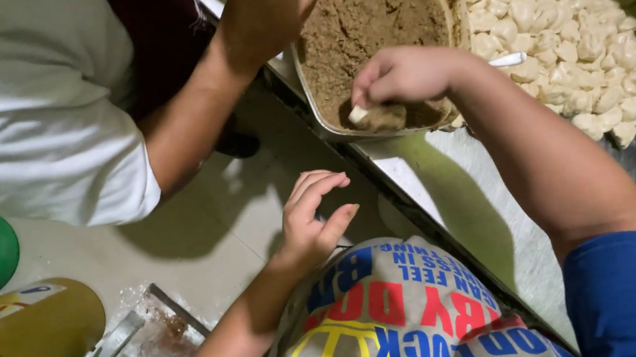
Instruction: Filling and shaping dough balls with a savory mixture in a bakery production area.
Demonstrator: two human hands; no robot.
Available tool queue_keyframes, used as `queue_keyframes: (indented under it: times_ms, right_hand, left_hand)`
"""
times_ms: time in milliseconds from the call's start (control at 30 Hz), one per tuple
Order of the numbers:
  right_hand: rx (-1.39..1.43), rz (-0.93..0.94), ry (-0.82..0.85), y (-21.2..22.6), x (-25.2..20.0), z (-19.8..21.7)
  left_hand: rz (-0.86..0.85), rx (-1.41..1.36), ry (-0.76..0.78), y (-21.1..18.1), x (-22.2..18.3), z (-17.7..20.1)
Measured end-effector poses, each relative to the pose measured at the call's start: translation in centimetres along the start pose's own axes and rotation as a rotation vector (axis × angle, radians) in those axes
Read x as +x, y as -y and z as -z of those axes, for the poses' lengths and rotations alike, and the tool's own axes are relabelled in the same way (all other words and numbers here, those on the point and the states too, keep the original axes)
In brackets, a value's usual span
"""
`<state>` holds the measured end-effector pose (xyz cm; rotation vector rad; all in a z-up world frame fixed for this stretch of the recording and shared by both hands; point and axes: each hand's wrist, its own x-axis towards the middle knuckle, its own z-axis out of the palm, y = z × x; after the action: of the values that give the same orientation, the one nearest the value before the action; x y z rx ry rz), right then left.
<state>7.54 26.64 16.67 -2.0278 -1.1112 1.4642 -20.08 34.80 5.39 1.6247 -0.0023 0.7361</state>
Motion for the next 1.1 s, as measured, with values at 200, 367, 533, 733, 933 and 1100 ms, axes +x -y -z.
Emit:
queue_keyframes:
  times_ms: [200,367,533,733,933,1100]
  right_hand:
    - [-0.289,0.042,-0.285,3.1,0.8,-2.2]
    - [-0.156,0.096,-0.203,-3.0,5.8,-4.4]
    - [0.093,0.054,-0.159,-3.3,1.4,-2.3]
    - [1.021,0.556,-0.192,-5.3,-8.1,-5.2]
    - [0.833,0.591,-0.615,-11.6,-15.4,-9.0]
    - [0.651,0.499,-0.918,-18.4,-19.8,-13.3]
  left_hand:
    - [-0.045,-0.032,-0.045,-0.2,1.5,-0.6]
    - [-0.108,-0.023,-0.053,-1.2,2.6,-0.9]
    - [-0.088,-0.015,-0.123,-2.0,3.2,-2.1]
    - [0.189,-0.397,-0.013,-0.7,6.0,-7.7]
    - [0.631,-0.936,0.099,0.3,6.0,-15.0]
    - [0.637,-0.759,0.215,-1.9,2.5,-20.0]
